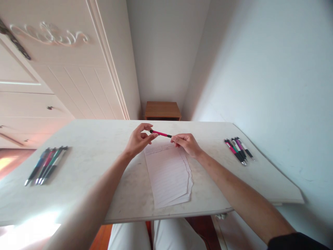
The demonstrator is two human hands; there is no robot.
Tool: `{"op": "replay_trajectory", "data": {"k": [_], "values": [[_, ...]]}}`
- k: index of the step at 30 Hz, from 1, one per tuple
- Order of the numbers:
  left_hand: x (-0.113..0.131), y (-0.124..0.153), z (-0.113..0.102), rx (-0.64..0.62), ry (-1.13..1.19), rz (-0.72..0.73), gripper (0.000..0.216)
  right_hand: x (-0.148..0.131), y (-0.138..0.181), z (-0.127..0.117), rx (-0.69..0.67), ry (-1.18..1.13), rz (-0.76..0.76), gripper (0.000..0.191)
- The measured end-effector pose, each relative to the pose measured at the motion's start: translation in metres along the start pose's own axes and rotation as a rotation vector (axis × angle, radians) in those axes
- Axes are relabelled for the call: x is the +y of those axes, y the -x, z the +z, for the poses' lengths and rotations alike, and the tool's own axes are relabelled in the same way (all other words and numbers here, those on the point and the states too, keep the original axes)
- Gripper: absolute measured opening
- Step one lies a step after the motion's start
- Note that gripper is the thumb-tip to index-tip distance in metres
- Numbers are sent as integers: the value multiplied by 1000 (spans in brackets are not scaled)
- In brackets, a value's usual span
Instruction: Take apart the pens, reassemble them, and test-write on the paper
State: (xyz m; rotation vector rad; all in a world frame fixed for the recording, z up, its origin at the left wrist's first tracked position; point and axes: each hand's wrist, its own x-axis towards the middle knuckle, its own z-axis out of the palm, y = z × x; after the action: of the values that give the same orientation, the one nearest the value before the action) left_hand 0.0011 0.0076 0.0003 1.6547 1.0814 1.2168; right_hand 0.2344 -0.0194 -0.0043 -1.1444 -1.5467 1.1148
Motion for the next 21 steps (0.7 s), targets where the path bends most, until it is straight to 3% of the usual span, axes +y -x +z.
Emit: {"op": "replay_trajectory", "data": {"k": [5, 12, 17, 21], "values": [[-1, -2, 0, 9, -171, 6, 24, -1, 0, 0, 2, -7, 5, 40], [-1, 1, 0, -52, -194, -16, 60, 0, 2, 3, -57, 3, -12, 40], [-6, 0, 0, -122, 25, 1, 50, 1, 1, 2, -35, 15, 8, 39], [-4, -1, 1, -86, 8, 0, 42, 0, 1, 1, -11, 13, 8, 39]]}}
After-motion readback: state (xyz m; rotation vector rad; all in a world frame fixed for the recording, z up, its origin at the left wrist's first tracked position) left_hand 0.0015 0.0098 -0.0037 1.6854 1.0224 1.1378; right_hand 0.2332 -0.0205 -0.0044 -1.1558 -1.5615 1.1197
